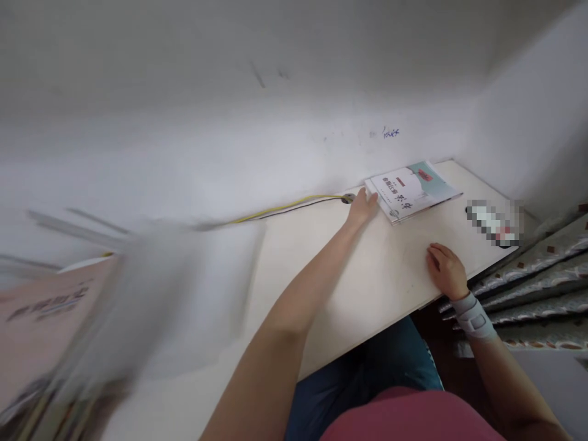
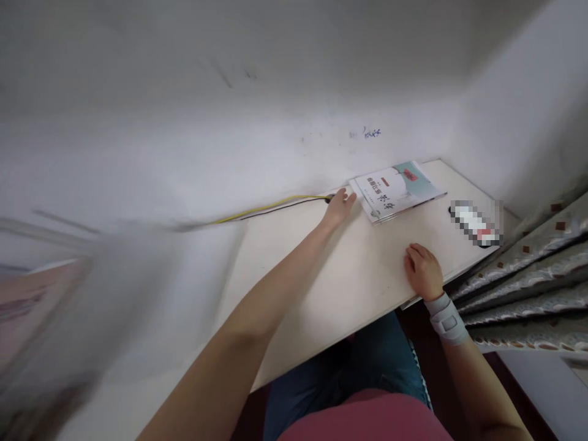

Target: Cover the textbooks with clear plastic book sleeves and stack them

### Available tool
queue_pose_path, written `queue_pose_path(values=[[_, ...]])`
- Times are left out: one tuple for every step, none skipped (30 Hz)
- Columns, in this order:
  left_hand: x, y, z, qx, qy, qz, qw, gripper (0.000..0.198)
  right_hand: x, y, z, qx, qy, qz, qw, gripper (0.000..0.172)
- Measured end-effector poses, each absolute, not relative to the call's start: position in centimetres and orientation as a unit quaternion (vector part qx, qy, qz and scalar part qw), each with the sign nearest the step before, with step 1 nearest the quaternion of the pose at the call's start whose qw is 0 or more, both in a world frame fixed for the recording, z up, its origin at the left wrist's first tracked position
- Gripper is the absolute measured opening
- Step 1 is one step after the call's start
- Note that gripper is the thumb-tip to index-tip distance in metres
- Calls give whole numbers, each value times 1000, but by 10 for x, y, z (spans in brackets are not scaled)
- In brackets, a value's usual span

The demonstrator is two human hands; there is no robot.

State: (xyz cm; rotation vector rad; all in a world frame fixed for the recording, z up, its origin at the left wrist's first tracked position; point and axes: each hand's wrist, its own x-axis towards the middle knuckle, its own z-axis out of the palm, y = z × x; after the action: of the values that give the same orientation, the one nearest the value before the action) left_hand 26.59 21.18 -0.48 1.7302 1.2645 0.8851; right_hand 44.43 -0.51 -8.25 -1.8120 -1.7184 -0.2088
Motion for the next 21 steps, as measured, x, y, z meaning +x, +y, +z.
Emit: queue_pose_path(values=[[246,201,0,712,492,339,370,42,446,-5,-83,-683,-655,-82,313,31],[224,188,5,741,480,324,339,43,448,-6,-84,-678,-659,-86,312,31],[199,173,8,809,453,278,250,43,450,-6,-85,-674,-664,-91,310,31],[172,156,11,855,441,226,152,41,452,-7,-86,-670,-669,-97,306,31],[145,139,13,871,452,179,73,39,454,-7,-87,-667,-675,-105,299,32],[117,120,14,866,482,134,15,38,456,-7,-88,-664,-678,-115,292,32],[91,103,14,845,527,89,-28,39,458,-7,-89,-662,-684,-123,281,33],[66,87,14,808,584,47,-61,41,459,-7,-89,-661,-688,-132,267,33],[44,72,14,766,638,5,-84,43,459,-7,-89,-661,-694,-139,252,34],[25,60,13,727,679,-30,-95,45,457,-6,-89,-660,-699,-143,236,34],[9,50,12,696,710,-61,-91,46,453,-5,-88,-659,-705,-144,222,33],[-3,42,11,675,729,-85,-75,46,448,-3,-86,-654,-712,-140,213,33],[-11,36,10,662,741,-101,-48,45,440,-1,-84,-647,-721,-132,210,32],[-17,32,9,654,749,-109,-18,43,431,1,-81,-637,-731,-123,213,31],[-20,29,7,648,754,-110,9,40,420,3,-78,-625,-741,-113,218,31],[-21,26,6,644,757,-104,31,37,407,5,-74,-611,-752,-103,224,31],[-21,25,4,642,760,-96,44,35,394,7,-71,-598,-762,-94,231,31],[-21,24,3,642,760,-86,51,34,379,9,-67,-584,-771,-85,239,31],[-20,23,2,644,759,-78,53,33,365,9,-63,-570,-780,-77,245,30],[-20,22,1,646,758,-70,54,32,350,10,-60,-554,-791,-66,251,30],[-20,22,1,648,757,-63,55,32,336,9,-58,-537,-802,-54,254,30]])
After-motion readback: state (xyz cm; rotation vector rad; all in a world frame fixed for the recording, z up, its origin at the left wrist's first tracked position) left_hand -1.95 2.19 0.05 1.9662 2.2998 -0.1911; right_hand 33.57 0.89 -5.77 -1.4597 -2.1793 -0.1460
